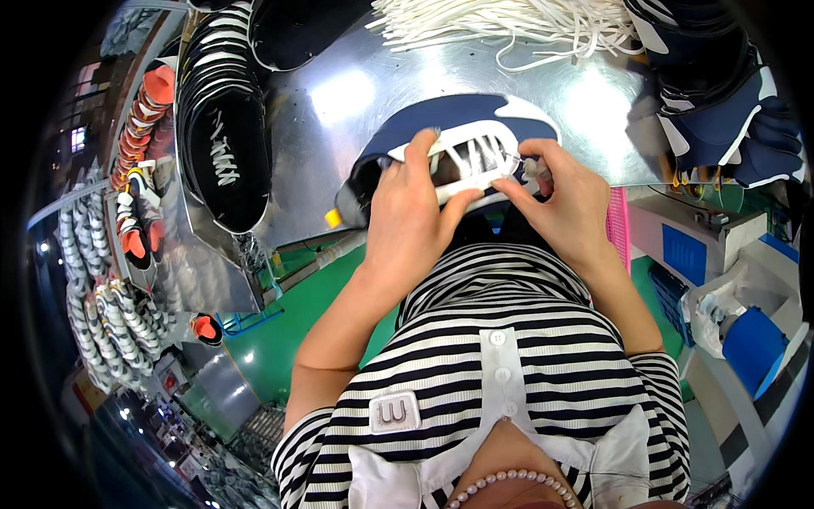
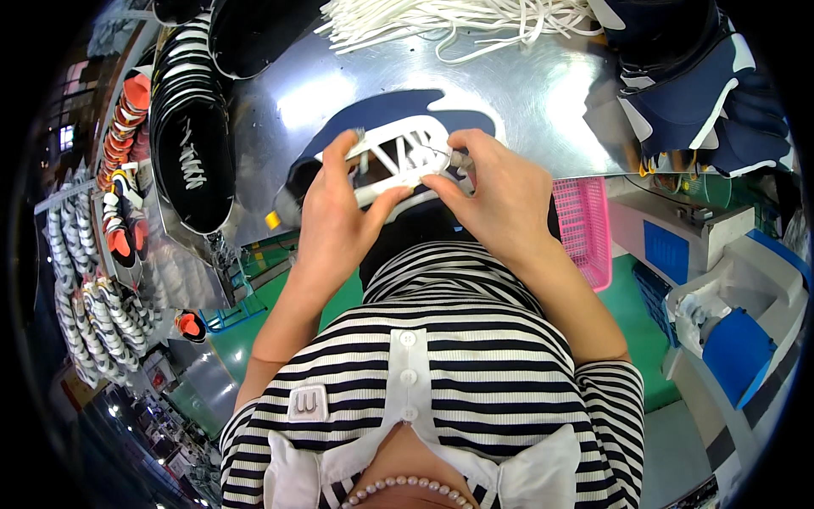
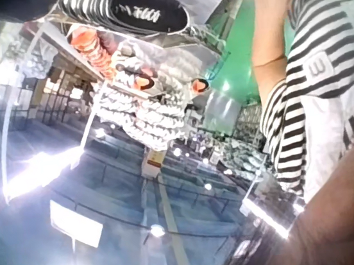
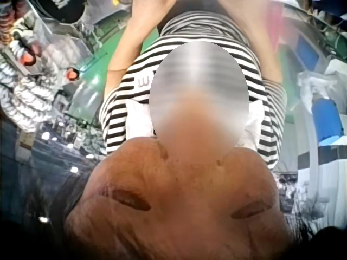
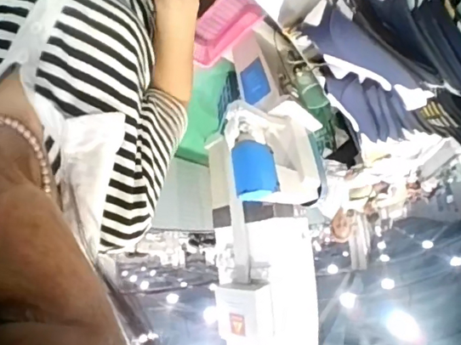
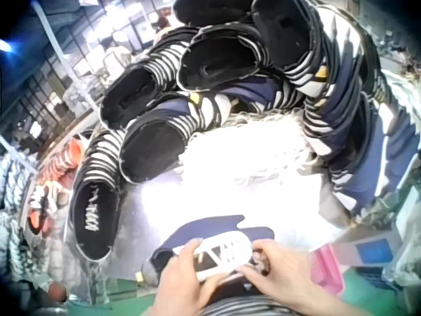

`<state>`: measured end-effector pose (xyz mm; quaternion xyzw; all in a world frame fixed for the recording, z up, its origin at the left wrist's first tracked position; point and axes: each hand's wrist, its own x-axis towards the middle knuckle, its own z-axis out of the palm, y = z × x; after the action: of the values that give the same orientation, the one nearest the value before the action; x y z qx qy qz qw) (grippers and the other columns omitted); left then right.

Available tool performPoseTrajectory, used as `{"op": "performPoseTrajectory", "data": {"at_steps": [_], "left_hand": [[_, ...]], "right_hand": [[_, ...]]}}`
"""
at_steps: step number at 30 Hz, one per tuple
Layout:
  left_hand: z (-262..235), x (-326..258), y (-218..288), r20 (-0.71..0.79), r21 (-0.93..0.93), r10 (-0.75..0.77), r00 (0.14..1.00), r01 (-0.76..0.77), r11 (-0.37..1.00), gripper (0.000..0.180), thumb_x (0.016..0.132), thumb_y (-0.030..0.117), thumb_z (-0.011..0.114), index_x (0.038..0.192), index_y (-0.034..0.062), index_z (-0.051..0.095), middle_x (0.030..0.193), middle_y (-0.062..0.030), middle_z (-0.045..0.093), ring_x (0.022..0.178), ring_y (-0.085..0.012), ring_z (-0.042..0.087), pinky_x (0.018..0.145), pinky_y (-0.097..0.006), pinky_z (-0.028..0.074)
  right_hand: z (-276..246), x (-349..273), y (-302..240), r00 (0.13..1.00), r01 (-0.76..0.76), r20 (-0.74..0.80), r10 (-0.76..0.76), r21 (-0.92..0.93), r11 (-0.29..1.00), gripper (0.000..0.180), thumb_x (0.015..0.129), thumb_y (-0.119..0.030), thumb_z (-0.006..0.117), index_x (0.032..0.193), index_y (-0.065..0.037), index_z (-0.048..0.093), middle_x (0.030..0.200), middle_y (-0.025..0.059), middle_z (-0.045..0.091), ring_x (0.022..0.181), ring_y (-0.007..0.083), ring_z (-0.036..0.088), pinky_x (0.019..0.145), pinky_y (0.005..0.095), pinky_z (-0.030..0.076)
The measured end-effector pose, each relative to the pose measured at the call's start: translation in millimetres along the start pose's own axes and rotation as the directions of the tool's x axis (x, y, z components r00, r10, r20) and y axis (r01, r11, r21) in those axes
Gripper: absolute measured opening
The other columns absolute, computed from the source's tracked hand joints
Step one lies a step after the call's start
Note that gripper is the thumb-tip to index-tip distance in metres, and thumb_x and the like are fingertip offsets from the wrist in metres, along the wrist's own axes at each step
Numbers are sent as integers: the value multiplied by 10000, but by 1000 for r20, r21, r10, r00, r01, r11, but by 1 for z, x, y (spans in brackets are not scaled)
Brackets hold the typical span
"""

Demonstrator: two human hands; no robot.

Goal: The person laces a blue and white sneaker by threading white shoelaces through the eyelets. They pull the laces tight and arrange them neatly before moving to the next shoe in the stack.

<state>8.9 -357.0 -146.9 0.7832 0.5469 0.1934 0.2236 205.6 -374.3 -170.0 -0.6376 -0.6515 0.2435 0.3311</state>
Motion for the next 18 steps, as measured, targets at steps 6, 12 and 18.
{"op": "performPoseTrajectory", "data": {"at_steps": [6,12,18], "left_hand": [[1,-13,-5,-112,147,160,981,-143,979,463,776,165,806,1159,28,583,969,-113,673,835,-320,649,695,-406,491],[9,12,-11,-161,58,122,979,-114,992,251,797,147,769,1005,50,668,900,-112,667,794,-314,661,679,-385,508],[7,32,-15,-307,7,235,922,-245,970,206,800,82,752,986,35,676,810,-102,607,718,-298,600,640,-377,473]], "right_hand": [[10,-8,5,998,38,57,-34,-67,997,329,754,-257,814,1000,-101,660,754,48,659,594,205,635,527,331,472],[13,14,13,996,-24,-74,42,224,974,113,778,-119,735,857,-74,668,763,101,651,619,235,656,570,332,506],[-10,-19,0,896,100,385,-221,309,946,104,784,-78,735,883,-77,701,767,64,686,652,187,659,582,303,499]]}}
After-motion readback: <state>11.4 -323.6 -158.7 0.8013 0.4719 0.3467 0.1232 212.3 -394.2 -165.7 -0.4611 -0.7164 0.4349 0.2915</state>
